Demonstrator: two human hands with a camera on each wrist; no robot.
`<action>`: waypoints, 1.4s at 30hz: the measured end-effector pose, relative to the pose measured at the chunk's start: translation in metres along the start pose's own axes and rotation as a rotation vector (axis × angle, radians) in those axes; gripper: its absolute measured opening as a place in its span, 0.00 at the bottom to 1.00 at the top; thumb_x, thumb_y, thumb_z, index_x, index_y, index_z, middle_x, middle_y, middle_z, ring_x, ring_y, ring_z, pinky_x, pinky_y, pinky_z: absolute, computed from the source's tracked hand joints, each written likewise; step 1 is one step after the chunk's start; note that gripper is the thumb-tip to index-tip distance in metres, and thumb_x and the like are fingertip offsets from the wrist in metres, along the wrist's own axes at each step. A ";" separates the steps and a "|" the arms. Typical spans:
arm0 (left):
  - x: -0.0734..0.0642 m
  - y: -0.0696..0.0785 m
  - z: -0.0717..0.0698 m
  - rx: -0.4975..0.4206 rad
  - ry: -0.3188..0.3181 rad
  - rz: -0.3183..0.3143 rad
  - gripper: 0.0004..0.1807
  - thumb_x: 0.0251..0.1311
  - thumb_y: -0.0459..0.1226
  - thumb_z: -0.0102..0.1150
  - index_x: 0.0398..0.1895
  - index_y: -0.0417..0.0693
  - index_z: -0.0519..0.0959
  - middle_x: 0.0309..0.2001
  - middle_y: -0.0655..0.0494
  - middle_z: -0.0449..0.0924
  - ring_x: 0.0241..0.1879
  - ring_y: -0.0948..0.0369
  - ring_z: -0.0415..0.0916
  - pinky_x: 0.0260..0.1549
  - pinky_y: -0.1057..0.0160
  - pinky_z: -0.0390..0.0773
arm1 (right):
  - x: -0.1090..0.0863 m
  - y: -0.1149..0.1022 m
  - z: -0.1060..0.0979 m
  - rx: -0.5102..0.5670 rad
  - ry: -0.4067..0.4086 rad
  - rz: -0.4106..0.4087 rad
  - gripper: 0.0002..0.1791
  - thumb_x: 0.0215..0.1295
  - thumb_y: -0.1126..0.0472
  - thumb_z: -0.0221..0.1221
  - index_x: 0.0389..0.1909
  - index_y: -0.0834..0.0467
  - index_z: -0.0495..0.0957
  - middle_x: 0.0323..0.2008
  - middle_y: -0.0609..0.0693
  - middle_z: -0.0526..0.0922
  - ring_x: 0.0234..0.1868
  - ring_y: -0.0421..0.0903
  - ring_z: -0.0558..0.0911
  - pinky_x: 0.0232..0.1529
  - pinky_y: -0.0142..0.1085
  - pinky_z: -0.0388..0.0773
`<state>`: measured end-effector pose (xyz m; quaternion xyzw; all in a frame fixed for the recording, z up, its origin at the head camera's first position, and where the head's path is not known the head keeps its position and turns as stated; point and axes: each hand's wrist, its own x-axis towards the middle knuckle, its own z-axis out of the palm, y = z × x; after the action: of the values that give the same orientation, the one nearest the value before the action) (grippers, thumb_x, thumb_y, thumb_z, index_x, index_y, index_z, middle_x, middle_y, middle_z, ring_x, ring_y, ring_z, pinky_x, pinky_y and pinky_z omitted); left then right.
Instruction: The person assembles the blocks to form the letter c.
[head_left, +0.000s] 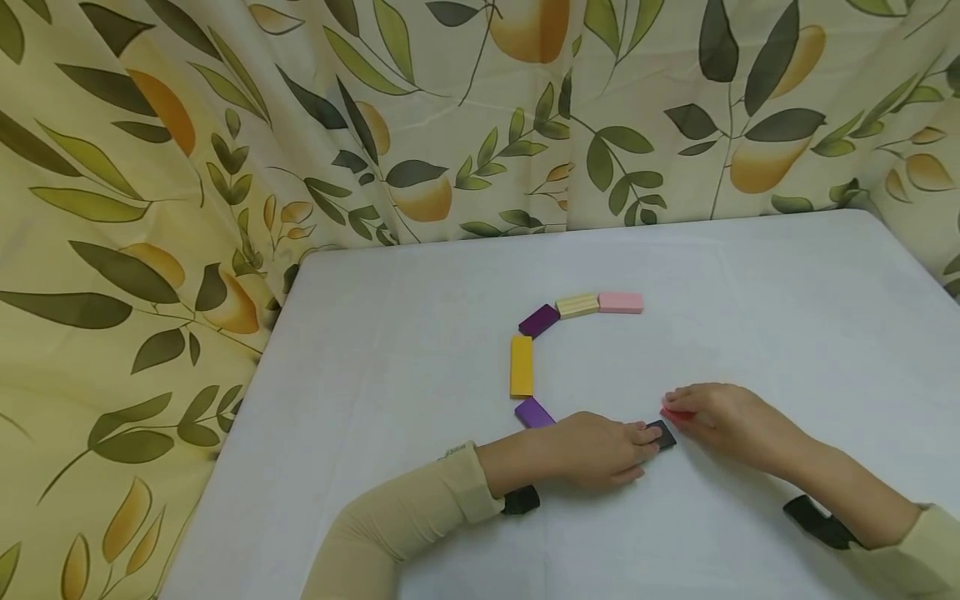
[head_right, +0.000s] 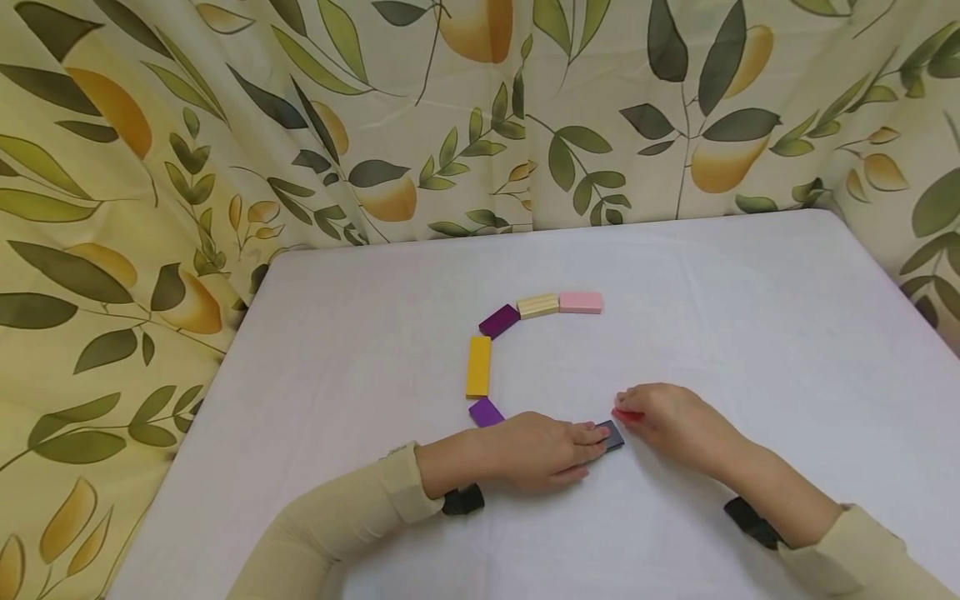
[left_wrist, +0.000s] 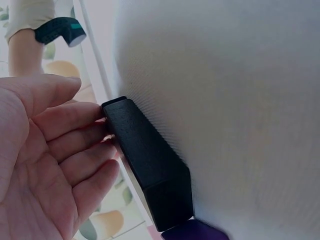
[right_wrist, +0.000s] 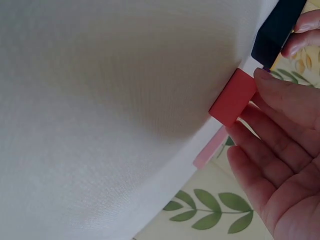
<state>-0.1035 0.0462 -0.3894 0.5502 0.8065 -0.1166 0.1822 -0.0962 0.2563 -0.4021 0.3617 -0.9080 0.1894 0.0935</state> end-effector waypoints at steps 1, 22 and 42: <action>0.000 0.000 0.000 0.002 0.000 -0.001 0.27 0.69 0.51 0.35 0.70 0.60 0.56 0.69 0.70 0.47 0.65 0.76 0.43 0.55 0.74 0.59 | 0.000 0.000 0.000 0.000 -0.002 0.003 0.15 0.34 0.73 0.71 0.30 0.62 0.84 0.32 0.53 0.84 0.35 0.51 0.83 0.34 0.41 0.78; 0.001 0.001 0.002 0.013 0.027 0.005 0.27 0.69 0.51 0.35 0.69 0.58 0.57 0.69 0.67 0.50 0.65 0.74 0.44 0.55 0.74 0.59 | -0.002 -0.007 0.000 0.026 -0.022 -0.010 0.18 0.34 0.72 0.71 0.33 0.63 0.83 0.34 0.52 0.84 0.37 0.51 0.82 0.35 0.42 0.78; 0.001 0.001 0.000 -0.008 0.033 0.001 0.26 0.69 0.51 0.35 0.69 0.59 0.58 0.68 0.69 0.51 0.65 0.75 0.45 0.55 0.74 0.60 | -0.004 -0.007 -0.002 0.024 -0.017 -0.009 0.18 0.35 0.72 0.71 0.34 0.64 0.83 0.35 0.51 0.83 0.36 0.50 0.82 0.34 0.41 0.78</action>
<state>-0.1024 0.0476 -0.3903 0.5518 0.8096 -0.1040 0.1712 -0.0882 0.2548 -0.4000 0.3685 -0.9048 0.1969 0.0822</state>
